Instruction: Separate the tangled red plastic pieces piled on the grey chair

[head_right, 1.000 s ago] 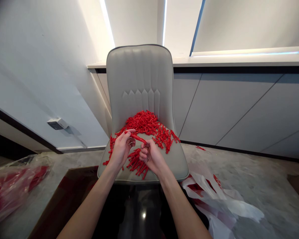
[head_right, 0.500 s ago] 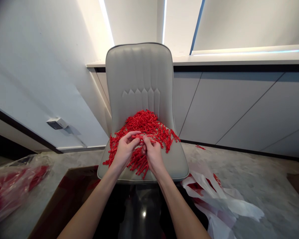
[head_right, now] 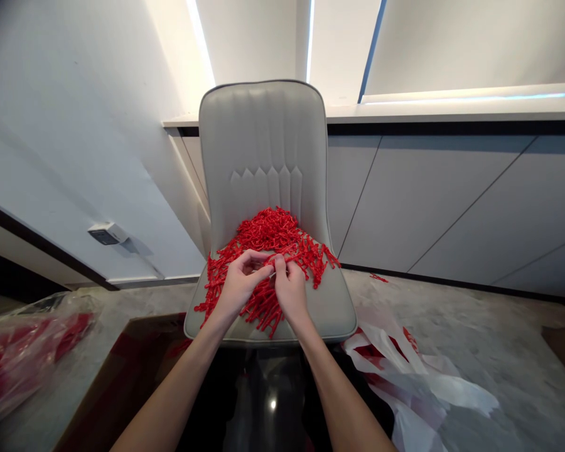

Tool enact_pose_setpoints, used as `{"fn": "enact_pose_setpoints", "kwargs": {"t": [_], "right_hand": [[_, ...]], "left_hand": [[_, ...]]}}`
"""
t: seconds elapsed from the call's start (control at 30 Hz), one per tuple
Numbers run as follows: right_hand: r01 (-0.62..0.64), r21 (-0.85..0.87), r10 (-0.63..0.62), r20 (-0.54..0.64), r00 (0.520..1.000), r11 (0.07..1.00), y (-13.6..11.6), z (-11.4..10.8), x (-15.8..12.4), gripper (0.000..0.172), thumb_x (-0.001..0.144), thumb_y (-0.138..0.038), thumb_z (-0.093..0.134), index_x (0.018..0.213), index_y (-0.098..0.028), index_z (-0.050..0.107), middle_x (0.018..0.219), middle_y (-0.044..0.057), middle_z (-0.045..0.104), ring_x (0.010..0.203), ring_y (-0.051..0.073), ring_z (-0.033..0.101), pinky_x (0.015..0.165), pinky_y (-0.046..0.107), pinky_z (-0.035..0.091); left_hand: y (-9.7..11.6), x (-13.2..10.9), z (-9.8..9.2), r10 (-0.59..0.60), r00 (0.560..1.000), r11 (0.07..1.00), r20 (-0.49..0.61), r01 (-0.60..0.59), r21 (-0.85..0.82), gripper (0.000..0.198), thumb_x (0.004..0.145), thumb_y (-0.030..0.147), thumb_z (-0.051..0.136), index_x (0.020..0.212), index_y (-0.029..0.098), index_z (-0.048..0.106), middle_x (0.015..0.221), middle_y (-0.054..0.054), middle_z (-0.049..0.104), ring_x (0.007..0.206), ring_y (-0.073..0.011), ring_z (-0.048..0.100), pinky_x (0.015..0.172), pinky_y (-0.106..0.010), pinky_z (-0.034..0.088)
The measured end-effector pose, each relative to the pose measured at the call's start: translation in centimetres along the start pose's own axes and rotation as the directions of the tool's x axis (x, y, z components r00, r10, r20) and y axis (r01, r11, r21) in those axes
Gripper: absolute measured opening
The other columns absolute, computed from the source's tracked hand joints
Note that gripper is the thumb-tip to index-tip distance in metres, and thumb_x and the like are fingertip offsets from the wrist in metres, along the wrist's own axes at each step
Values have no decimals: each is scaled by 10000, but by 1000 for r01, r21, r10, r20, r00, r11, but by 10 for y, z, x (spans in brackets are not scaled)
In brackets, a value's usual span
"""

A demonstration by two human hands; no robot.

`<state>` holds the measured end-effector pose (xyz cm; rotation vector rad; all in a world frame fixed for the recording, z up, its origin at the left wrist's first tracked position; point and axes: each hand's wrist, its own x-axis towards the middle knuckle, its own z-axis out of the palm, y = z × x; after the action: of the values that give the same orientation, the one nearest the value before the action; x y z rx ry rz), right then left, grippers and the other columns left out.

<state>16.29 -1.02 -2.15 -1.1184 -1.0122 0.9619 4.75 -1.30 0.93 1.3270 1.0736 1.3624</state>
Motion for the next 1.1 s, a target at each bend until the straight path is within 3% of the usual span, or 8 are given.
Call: {"fn": "enact_pose_setpoints", "kwargs": {"t": [0.13,0.27,0.37,0.5,0.7,0.8,0.9,1.1], "right_hand": [[18,46,-20,44,999,999,-3,-3,1,401,880,-559,596,739,-187,645,701,16,624,688,166,555,627,263,439],[-33,129,3,225,974,991,-7,-4,-1,412,863,-577,632,711,-195,620,646,1,585,633,160,542,566,260,427],[-87,197,19,321,947,977,-6,-2,-4,437,856,-610,638,744,-187,641,642,-5,574,591,137,510,529,247,399],[-123,276,0,407,914,953,0,1,-5,445,871,-606,634,784,-173,686,715,17,611,625,125,520,561,238,421],[-78,275,-49,425,904,958,-3,-1,-4,423,844,-593,674,857,-172,711,846,53,681,699,142,585,621,248,486],[-88,202,-12,443,896,975,-11,-2,-6,444,829,-601,675,768,-162,686,638,17,616,548,117,516,500,230,424],[-92,144,18,446,895,985,-16,-3,-9,472,843,-614,637,677,-171,633,476,-24,500,441,108,464,416,223,356],[-103,162,30,398,917,982,-10,-1,-11,424,850,-586,619,675,-200,598,474,-33,484,396,119,476,387,243,398]], "left_hand": [[-1,-1,1,23,1000,998,17,-24,53,130,791,271,749,837,161,697,858,-46,689,754,-143,622,695,-242,497],[-5,0,2,-57,998,992,-6,56,-109,254,828,395,722,964,189,660,917,-38,680,660,-121,588,540,-213,455],[-9,2,2,-122,982,976,142,145,-162,373,817,462,733,1053,178,684,912,-45,690,545,-85,505,466,-208,398],[-9,2,0,-126,951,963,283,186,-197,415,802,464,761,1072,150,732,956,-93,724,707,-138,617,571,-207,446],[-3,-1,2,-123,946,951,301,199,-237,538,795,453,772,1229,149,679,1179,-145,708,1035,-238,669,798,-258,518],[-2,-4,5,-150,928,941,341,240,-238,624,787,467,764,1311,159,625,1127,-136,725,815,-178,681,614,-211,491],[-3,-6,8,-150,916,950,372,238,-202,567,812,463,726,1274,145,642,1018,-103,739,503,-57,525,443,-174,390],[-5,-7,16,-131,955,971,267,178,-162,447,812,443,712,1098,103,674,814,-55,703,374,-31,414,319,-175,296]]}}
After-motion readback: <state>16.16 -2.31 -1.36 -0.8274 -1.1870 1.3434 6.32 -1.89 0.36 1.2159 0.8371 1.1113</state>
